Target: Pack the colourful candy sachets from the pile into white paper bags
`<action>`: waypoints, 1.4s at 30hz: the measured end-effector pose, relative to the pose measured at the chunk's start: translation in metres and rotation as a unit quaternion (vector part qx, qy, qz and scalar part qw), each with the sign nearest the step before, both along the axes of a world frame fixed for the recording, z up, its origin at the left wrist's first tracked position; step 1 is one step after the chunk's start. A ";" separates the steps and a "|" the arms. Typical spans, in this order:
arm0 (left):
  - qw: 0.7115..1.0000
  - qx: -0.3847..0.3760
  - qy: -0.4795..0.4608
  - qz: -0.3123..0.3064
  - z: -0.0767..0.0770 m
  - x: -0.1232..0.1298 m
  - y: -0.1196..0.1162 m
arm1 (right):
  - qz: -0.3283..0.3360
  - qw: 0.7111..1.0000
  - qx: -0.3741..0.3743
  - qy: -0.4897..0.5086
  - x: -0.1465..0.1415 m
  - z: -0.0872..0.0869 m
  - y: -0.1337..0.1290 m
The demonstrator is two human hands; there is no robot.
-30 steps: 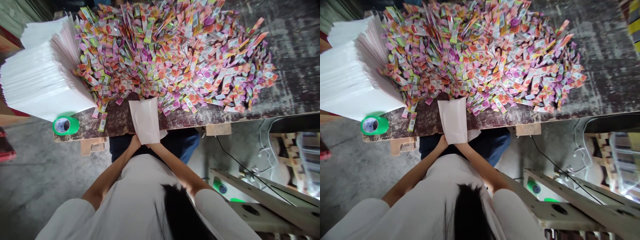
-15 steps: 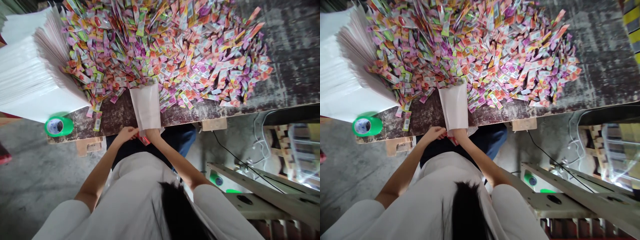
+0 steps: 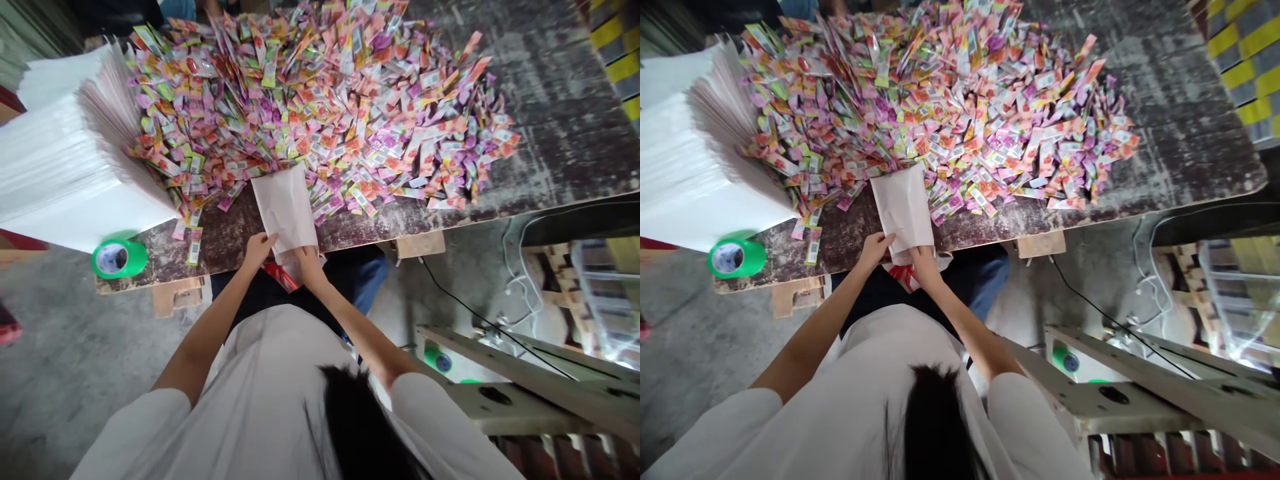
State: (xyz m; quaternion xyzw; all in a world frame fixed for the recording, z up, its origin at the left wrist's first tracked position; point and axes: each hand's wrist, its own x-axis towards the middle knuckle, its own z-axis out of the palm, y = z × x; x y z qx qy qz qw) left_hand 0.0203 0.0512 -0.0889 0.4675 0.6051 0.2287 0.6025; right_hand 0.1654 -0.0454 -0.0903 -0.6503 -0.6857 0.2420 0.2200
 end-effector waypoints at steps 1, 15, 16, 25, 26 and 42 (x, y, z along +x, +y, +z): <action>1.000 0.004 -0.006 0.000 0.000 -0.002 -0.001 | -0.003 1.000 0.012 0.001 -0.003 0.002 -0.009; 0.999 0.010 -0.033 0.007 -0.001 -0.008 -0.003 | 0.075 0.992 -0.037 0.094 0.010 -0.001 -0.028; 1.000 0.027 -0.013 0.005 -0.004 -0.012 -0.002 | 0.101 0.989 -0.053 0.091 0.028 0.002 -0.042; 0.863 0.393 0.203 -0.245 0.036 -0.049 0.020 | -0.021 0.941 -0.206 -0.267 0.168 0.036 -0.106; 0.814 0.426 0.209 -0.336 0.042 -0.050 0.025 | -0.013 0.958 -0.134 -0.252 0.156 0.039 -0.088; 0.751 0.368 0.121 -0.535 -0.016 -0.078 0.015 | 0.159 0.987 0.001 0.014 0.099 -0.025 0.008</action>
